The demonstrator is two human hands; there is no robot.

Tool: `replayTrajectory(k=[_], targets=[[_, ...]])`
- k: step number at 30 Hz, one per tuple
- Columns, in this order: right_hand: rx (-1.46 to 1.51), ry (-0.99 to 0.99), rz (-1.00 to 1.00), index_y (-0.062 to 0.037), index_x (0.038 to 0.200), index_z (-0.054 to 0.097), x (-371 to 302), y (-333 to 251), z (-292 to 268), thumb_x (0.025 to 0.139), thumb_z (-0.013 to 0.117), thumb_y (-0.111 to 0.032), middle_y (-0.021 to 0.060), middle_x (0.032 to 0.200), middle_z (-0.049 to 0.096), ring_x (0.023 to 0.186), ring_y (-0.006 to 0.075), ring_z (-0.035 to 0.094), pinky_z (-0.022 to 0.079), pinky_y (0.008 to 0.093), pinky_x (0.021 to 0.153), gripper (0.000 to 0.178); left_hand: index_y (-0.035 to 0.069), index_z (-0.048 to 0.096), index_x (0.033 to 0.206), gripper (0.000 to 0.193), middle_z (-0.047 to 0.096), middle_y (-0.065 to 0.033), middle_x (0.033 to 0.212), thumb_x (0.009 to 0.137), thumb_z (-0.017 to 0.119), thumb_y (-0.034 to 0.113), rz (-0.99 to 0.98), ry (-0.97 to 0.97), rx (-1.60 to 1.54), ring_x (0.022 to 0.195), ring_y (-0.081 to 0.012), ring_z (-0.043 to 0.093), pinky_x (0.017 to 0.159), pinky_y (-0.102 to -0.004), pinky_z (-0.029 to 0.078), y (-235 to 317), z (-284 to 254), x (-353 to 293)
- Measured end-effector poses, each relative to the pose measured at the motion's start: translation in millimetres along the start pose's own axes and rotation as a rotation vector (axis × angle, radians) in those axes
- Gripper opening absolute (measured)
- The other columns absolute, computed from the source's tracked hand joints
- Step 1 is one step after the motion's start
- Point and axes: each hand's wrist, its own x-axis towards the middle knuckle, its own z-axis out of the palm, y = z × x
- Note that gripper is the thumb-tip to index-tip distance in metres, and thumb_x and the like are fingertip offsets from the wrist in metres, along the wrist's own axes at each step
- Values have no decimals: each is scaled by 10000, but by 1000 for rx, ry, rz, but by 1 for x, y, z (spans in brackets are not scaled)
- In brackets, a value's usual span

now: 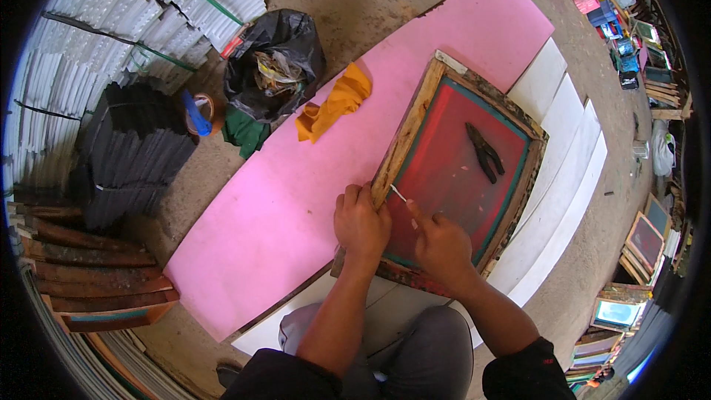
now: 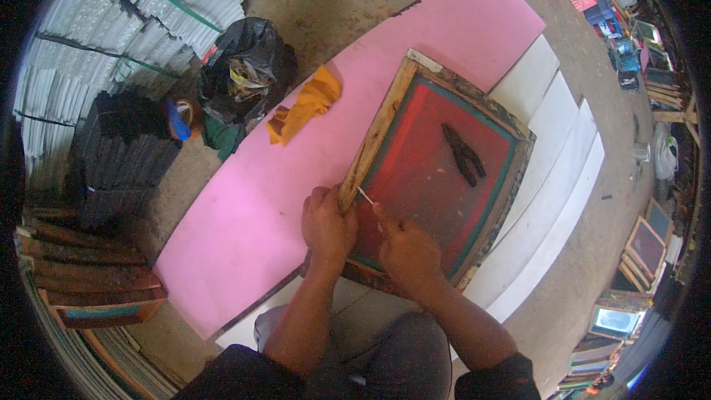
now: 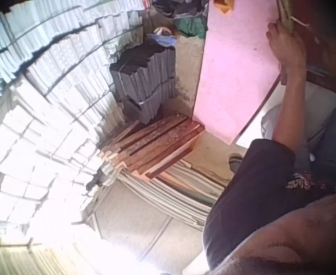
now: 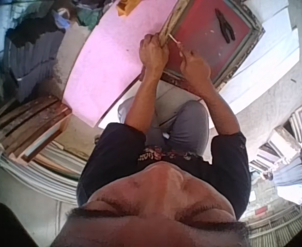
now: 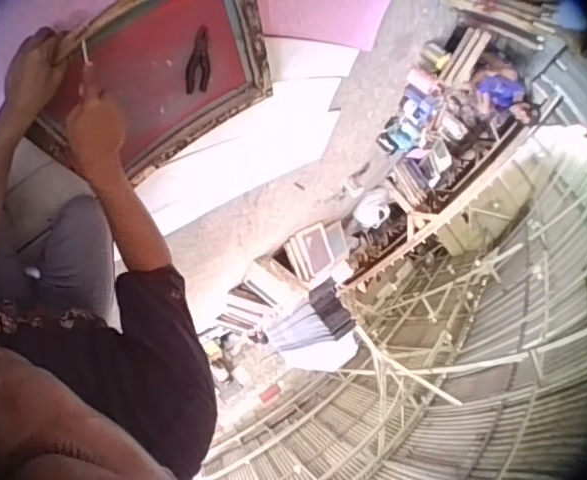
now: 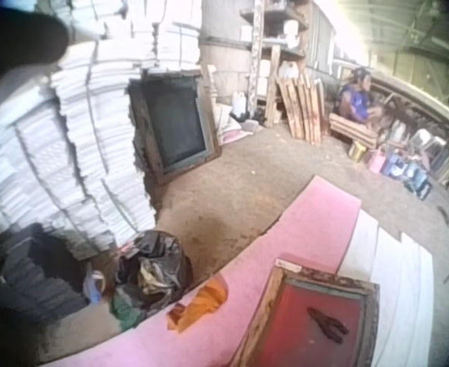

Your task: The person sits on the floor and uses a small metal tool to scrape and clean the wooden frame of a screen printing frame. They work along the edges and corners, removing debris or old material from the frame's surface.

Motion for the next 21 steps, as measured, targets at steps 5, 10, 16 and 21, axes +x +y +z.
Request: replayTrajectory(k=[5, 10, 16, 21], targets=[[189, 39, -2, -317, 1505, 550, 4, 10, 7, 1018, 599, -244, 175, 881, 680, 729, 376, 719, 578, 521, 593, 494, 24, 730, 1140, 380, 670, -118, 1049, 778, 764, 137, 3, 22, -20, 941, -342, 653, 821, -453, 554, 3, -1, 4], [13, 158, -50, -223, 1411, 643, -1, 5, 11, 964, 663, -153, 142, 775, 620, 640, 346, 654, 532, 468, 586, 453, 22, 739, 1121, 368, 675, -122, 1035, 771, 766, 134, 12, 30, -10, 913, -349, 659, 804, -460, 558, 1, 1, 3], [383, 106, -16, -258, 1445, 620, 3, 16, 17, 992, 653, -186, 180, 799, 654, 650, 364, 671, 551, 483, 618, 461, 21, 743, 1112, 364, 674, -122, 1025, 767, 768, 134, 15, 38, -15, 909, -351, 658, 798, -460, 558, 2, 1, 3], [107, 110, 6, -172, 1394, 679, -1, 5, 12, 991, 676, -129, 143, 929, 745, 725, 211, 694, 554, 367, 702, 406, 28, 739, 1116, 363, 666, -113, 1044, 770, 763, 137, -12, 2, -25, 936, -343, 650, 821, -459, 551, 2, -1, 2]])
